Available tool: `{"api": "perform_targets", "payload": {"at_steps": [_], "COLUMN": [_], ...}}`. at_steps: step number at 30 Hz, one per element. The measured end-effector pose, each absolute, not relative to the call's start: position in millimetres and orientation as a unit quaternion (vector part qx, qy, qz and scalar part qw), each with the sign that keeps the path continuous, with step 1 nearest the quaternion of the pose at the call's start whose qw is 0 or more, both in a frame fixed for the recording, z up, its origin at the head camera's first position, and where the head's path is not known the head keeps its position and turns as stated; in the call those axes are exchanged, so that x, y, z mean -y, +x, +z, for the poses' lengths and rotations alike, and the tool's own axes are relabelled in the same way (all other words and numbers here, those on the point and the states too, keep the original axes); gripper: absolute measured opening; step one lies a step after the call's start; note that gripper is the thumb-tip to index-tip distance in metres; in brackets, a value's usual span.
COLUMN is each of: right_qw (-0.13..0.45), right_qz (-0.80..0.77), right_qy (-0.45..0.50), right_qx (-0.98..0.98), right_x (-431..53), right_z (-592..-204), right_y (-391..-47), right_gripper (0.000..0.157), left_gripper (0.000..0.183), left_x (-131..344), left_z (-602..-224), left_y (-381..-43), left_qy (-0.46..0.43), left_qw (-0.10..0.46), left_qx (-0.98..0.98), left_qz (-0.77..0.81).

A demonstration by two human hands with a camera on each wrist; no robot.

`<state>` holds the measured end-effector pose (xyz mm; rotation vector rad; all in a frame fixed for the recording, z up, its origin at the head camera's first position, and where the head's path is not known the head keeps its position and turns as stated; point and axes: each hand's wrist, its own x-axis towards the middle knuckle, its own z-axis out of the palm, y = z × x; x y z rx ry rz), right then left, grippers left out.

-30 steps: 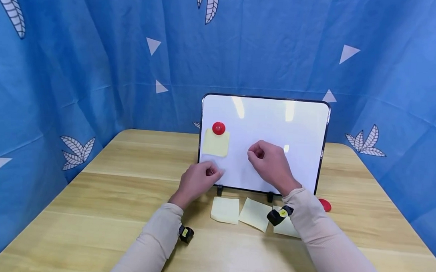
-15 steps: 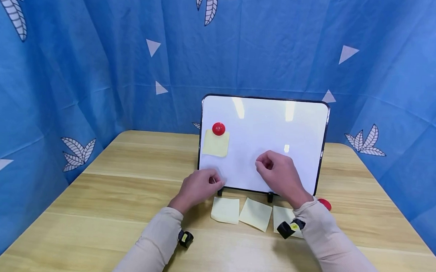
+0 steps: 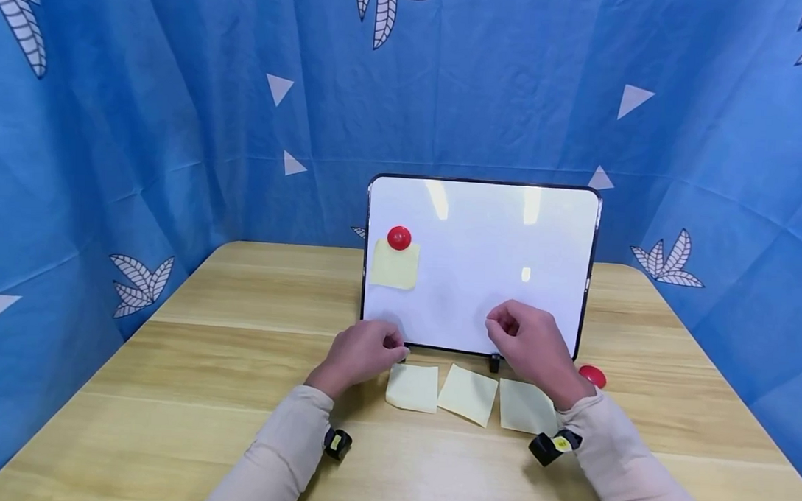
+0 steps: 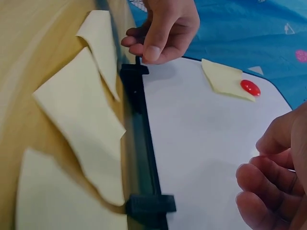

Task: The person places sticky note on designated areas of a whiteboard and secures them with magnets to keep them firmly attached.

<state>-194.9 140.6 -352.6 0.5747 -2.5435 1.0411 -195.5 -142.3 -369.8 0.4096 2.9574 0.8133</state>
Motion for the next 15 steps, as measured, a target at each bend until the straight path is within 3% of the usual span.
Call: {"api": "perform_targets", "payload": {"at_steps": [15], "right_qw": [0.175], "right_qz": [0.345], "right_qy": [0.190], "right_qx": [0.902], "right_x": [-168], "right_z": [-360], "right_y": [-183], "right_gripper": [0.006], "left_gripper": [0.013], "left_x": [144], "left_z": [-374], "left_y": [-194], "left_qy": [0.124], "left_qw": [0.069], "left_qx": [-0.959], "left_qz": [0.244]}}
